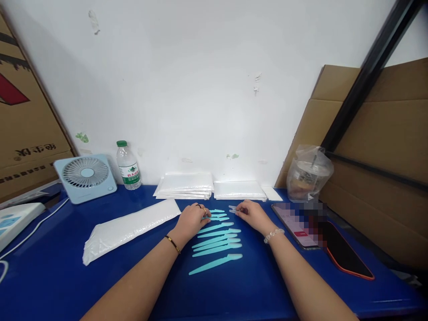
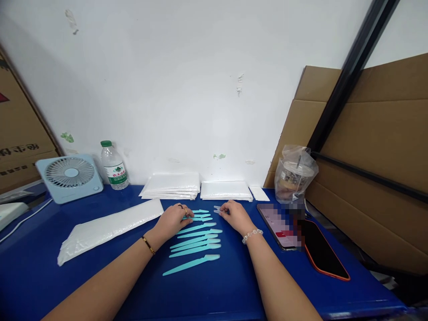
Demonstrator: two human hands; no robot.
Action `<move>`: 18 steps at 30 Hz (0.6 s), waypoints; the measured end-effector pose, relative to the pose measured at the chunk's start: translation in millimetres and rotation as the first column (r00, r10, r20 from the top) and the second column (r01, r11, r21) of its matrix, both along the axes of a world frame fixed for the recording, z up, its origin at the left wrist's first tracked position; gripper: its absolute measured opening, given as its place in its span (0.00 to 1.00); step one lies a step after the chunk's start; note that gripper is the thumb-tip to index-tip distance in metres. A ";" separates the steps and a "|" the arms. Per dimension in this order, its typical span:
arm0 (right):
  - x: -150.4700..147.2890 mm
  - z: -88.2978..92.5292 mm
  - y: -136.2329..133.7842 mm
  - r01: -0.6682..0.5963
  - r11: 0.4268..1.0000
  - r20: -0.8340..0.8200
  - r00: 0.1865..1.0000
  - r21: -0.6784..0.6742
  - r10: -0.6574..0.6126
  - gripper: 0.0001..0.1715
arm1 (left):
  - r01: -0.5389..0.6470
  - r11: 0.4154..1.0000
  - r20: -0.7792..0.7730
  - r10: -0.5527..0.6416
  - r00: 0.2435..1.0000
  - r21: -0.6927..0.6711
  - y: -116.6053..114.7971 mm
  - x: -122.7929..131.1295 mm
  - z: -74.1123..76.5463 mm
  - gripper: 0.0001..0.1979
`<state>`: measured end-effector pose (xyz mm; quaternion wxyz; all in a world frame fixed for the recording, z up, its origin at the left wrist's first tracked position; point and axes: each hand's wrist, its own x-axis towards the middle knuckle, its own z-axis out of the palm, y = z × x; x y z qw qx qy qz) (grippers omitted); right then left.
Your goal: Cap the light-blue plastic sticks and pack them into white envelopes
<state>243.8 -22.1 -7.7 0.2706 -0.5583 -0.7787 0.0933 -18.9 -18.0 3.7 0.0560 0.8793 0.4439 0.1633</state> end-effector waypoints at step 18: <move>-10.0 2.3 -6.5 -0.202 0.974 -0.140 0.972 -0.099 0.187 0.05 | 0.025 0.997 0.070 -0.020 0.997 -0.069 4.3 -1.2 -2.4 0.09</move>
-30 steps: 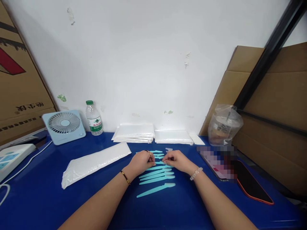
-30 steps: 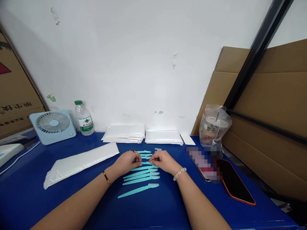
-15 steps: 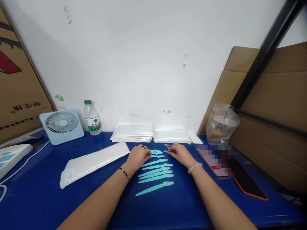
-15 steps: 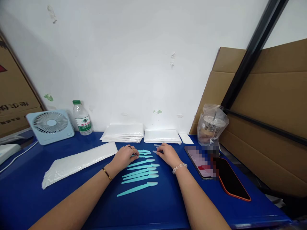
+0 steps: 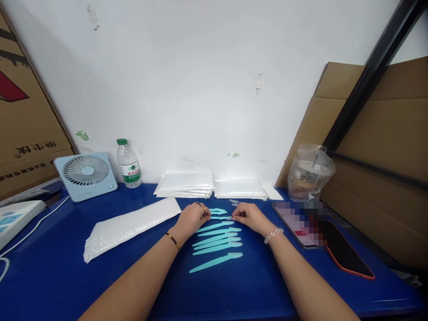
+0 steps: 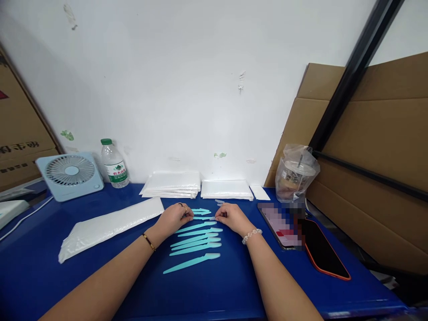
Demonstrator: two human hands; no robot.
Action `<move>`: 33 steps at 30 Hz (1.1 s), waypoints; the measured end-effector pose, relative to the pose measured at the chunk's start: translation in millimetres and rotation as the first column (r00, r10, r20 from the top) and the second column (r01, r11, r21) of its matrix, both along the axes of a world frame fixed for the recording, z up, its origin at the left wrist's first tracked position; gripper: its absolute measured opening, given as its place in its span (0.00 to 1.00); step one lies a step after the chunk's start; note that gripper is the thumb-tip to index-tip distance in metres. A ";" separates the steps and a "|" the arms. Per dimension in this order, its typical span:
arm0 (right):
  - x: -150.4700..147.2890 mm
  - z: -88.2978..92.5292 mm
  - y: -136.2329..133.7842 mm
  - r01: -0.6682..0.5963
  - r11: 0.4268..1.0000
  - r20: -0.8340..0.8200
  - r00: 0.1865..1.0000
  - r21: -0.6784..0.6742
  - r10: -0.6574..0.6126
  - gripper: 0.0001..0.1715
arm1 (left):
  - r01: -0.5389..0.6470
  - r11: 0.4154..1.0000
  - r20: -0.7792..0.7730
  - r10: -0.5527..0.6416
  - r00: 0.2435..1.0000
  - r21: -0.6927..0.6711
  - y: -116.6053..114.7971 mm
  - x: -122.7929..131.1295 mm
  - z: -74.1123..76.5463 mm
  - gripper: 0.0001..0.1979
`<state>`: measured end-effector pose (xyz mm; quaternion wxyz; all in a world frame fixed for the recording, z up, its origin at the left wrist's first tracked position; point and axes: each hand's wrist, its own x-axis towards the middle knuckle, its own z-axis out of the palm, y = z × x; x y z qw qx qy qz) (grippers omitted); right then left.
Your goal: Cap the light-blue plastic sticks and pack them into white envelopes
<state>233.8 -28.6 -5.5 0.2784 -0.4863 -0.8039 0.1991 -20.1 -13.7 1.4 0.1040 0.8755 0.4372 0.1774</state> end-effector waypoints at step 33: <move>-2.9 -8.6 8.4 0.055 0.996 -0.017 0.998 0.072 -0.054 0.07 | 0.099 0.993 -0.094 -0.093 0.991 0.059 -8.9 6.8 -2.1 0.19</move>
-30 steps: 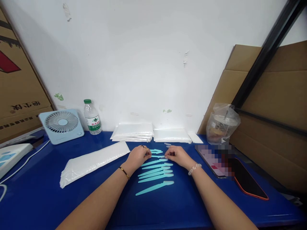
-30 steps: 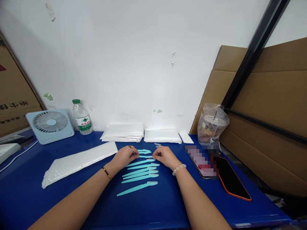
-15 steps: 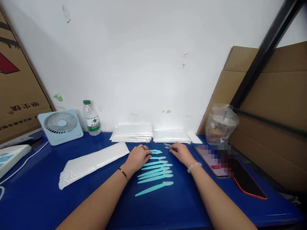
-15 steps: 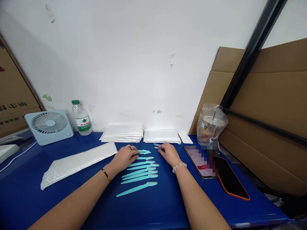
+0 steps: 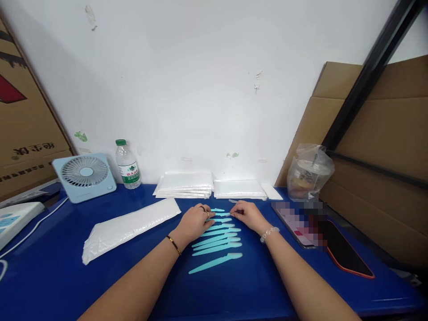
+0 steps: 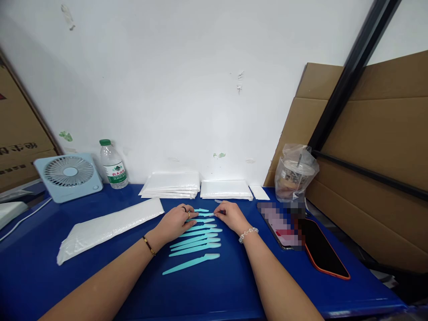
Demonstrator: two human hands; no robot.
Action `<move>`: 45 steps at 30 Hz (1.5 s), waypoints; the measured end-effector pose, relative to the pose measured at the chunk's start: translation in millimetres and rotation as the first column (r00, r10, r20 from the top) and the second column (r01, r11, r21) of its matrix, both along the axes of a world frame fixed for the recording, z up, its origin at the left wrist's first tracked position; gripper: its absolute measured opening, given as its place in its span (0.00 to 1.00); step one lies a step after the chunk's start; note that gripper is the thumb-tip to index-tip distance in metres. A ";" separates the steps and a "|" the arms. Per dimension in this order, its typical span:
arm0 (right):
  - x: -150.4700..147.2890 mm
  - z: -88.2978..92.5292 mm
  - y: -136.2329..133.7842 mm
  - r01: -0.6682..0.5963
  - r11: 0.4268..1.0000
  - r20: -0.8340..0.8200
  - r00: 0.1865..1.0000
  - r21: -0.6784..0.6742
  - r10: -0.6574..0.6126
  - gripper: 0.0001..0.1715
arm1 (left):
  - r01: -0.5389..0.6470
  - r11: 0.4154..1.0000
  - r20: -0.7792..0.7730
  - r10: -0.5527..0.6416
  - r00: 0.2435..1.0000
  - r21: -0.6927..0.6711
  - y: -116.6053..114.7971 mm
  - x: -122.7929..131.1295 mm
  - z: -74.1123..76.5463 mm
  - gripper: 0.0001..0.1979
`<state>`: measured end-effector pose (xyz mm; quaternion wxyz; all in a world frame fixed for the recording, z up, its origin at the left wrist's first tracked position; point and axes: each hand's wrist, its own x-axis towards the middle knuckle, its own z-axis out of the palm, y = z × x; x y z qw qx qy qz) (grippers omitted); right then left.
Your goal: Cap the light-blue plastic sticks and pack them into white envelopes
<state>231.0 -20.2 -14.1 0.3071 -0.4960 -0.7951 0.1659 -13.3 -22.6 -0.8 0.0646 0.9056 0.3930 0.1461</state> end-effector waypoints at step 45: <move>-10.9 21.8 -36.0 -0.158 0.965 0.271 0.939 -0.208 0.212 0.59 | 0.053 0.975 -0.141 -0.085 0.986 -0.214 -25.6 -7.9 15.8 0.58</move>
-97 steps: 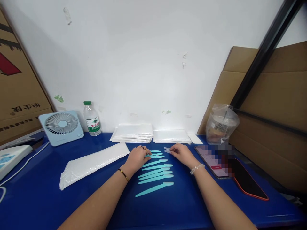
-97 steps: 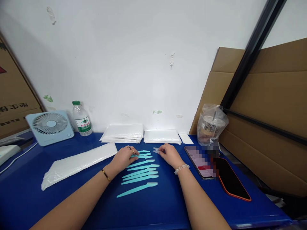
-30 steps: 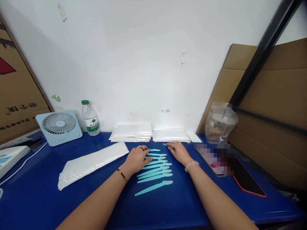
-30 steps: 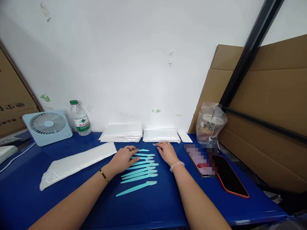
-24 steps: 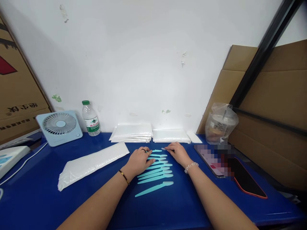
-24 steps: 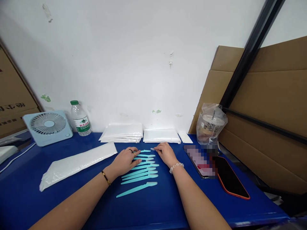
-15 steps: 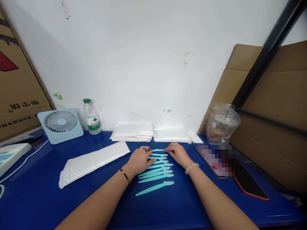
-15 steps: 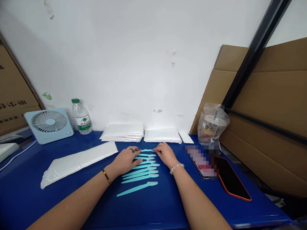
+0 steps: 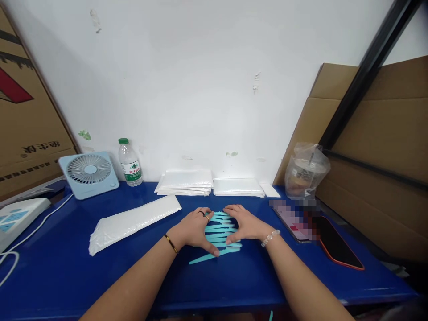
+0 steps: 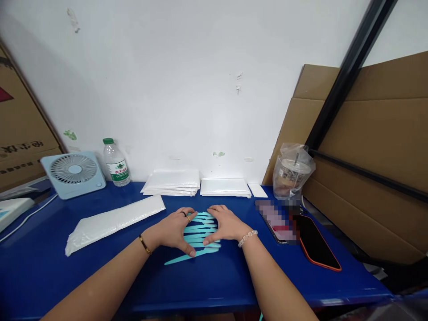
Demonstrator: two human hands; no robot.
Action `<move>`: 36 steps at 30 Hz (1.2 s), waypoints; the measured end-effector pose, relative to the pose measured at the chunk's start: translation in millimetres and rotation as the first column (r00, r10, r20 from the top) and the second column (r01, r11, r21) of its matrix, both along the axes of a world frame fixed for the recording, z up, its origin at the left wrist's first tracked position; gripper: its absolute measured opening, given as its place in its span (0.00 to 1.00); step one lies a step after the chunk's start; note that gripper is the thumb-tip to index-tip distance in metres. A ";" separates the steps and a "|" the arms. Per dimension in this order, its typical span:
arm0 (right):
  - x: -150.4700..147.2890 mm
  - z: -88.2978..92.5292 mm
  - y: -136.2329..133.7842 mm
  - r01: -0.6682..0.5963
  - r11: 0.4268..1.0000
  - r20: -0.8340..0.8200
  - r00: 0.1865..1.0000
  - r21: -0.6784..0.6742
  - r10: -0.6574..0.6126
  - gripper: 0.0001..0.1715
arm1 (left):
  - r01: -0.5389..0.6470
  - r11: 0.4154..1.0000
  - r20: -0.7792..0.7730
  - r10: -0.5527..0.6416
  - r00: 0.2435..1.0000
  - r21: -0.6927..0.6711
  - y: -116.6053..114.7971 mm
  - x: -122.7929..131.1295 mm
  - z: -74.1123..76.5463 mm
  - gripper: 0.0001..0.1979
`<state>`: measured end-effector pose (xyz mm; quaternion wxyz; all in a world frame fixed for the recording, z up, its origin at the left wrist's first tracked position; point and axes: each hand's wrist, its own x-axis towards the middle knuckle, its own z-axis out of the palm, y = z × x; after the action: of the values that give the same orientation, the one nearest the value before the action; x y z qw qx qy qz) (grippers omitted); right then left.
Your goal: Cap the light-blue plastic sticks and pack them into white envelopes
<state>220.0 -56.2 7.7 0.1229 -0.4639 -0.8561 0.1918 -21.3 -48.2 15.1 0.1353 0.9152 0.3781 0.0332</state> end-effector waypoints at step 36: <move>-51.4 17.2 -87.5 -0.124 0.961 0.428 0.904 0.248 0.006 0.19 | -0.158 0.961 -0.005 0.163 0.987 0.228 -83.9 33.8 -12.9 0.12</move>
<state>168.6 -143.7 24.9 -0.0103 -0.4443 -0.8954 -0.0274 12.5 -132.1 2.2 0.0221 0.8914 0.4462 0.0763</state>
